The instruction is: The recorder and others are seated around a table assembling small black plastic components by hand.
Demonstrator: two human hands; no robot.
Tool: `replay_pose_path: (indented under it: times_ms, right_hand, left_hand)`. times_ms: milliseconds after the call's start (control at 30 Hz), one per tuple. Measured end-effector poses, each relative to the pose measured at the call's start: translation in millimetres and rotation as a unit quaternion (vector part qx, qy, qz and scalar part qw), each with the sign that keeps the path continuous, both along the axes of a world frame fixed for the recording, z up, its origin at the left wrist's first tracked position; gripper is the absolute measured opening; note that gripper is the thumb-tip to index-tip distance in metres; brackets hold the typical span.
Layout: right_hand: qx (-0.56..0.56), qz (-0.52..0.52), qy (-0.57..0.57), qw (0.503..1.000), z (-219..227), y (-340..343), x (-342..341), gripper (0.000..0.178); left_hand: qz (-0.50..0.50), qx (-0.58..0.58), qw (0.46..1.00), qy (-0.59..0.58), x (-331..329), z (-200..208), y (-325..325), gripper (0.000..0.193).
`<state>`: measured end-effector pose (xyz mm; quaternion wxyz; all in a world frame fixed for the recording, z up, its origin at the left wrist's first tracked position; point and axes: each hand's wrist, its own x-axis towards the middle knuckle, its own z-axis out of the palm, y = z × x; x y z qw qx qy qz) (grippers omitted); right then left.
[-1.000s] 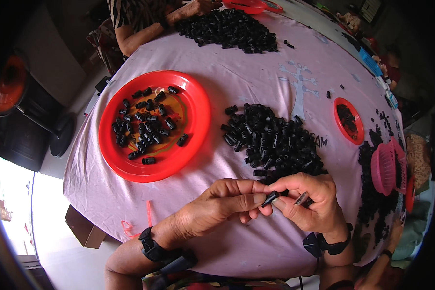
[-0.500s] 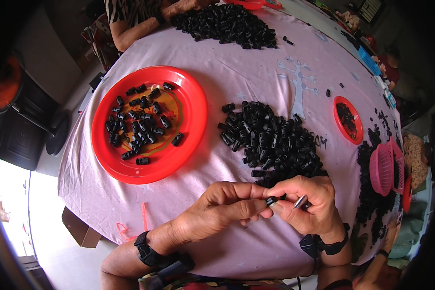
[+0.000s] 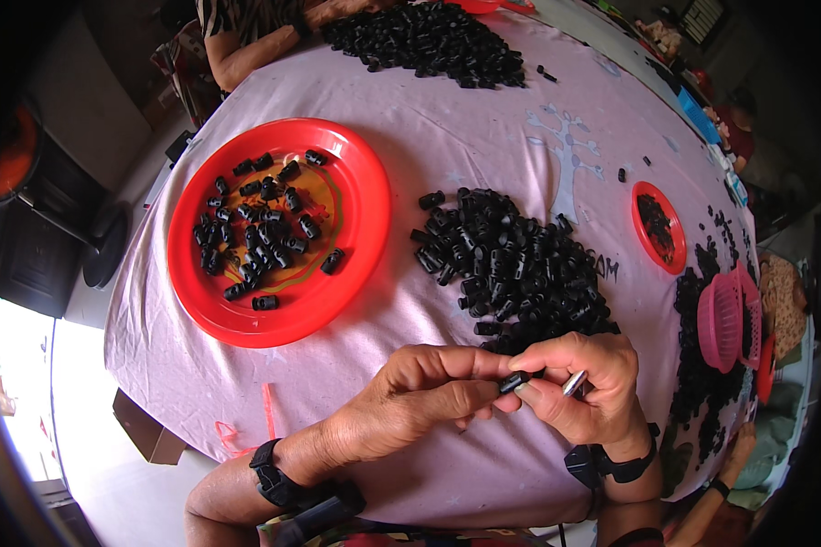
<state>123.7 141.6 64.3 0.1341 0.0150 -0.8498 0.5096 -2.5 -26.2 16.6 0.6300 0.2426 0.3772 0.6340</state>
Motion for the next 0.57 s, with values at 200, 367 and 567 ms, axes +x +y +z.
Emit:
replay_pose_path:
  times_ms: [200,367,567]
  right_hand:
    - [-0.011,0.001,-0.012,1.0,-2,-2,0,0.016]
    - [-0.002,-0.027,-0.032,0.999,0,-4,-2,0.016]
    - [-0.149,-0.126,-0.025,0.98,-17,1,-1,0.024]
  left_hand:
    - [0.0,0.006,1.0,-0.006,0,-2,-1,0.036]
    - [0.03,-0.035,0.999,-0.026,1,2,-5,0.035]
    - [0.136,0.01,0.988,0.079,-1,14,-9,0.035]
